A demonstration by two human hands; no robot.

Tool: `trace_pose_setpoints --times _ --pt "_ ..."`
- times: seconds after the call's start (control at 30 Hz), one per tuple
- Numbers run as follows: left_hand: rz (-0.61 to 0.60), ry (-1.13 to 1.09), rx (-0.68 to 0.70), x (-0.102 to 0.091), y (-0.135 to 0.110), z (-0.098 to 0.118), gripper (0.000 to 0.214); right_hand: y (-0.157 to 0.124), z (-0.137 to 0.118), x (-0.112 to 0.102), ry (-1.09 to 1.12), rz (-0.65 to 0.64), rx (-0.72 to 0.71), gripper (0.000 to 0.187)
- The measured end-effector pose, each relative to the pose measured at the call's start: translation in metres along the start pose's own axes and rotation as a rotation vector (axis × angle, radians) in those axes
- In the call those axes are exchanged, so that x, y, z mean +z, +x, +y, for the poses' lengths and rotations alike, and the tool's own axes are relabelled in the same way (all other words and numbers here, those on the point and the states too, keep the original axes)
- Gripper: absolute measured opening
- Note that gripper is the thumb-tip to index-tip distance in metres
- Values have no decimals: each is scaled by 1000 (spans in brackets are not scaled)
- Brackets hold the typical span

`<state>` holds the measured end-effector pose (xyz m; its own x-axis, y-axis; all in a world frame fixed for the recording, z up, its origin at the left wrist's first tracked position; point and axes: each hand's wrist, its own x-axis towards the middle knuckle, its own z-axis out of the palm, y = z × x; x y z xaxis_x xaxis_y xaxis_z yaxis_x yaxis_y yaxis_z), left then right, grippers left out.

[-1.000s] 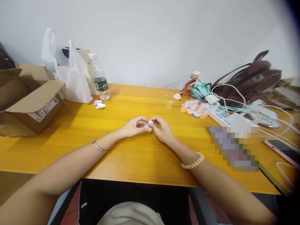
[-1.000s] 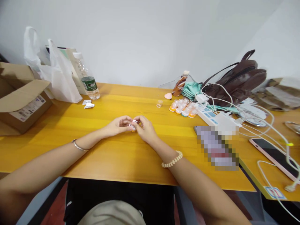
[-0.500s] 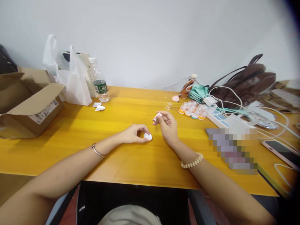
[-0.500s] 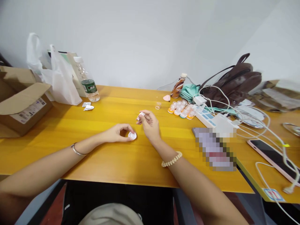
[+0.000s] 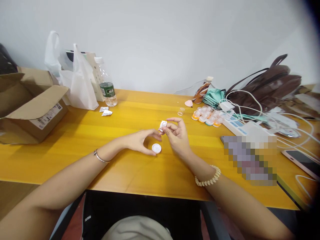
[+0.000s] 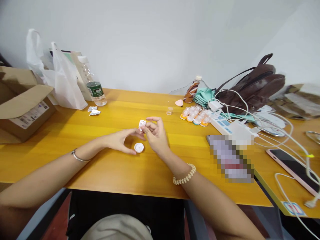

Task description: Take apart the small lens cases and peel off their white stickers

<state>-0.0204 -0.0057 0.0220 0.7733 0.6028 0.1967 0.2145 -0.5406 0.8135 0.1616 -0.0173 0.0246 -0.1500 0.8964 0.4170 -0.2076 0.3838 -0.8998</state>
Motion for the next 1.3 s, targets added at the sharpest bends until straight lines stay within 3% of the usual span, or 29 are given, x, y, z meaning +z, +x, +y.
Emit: trace_pose_setpoints --times 0.17,0.37,0.7,0.87,1.03,1.3 --pt "293 -185 50 0 6 4 30 1 3 1 44 -24 33 22" --pt "436 -361 95 12 12 7 18 1 3 1 105 -75 135 27" --pt "519 -446 -66 23 13 6 18 -3 7 -19 -59 -136 295 20" --pt "529 -522 -200 33 16 -1 20 -2 5 -36 -392 -176 191 15" --pt "428 -526 -229 32 16 -6 20 8 6 -39 -648 -245 50 8" --pt "443 -528 -279 29 14 -10 20 9 10 -36 -642 -236 92 11"
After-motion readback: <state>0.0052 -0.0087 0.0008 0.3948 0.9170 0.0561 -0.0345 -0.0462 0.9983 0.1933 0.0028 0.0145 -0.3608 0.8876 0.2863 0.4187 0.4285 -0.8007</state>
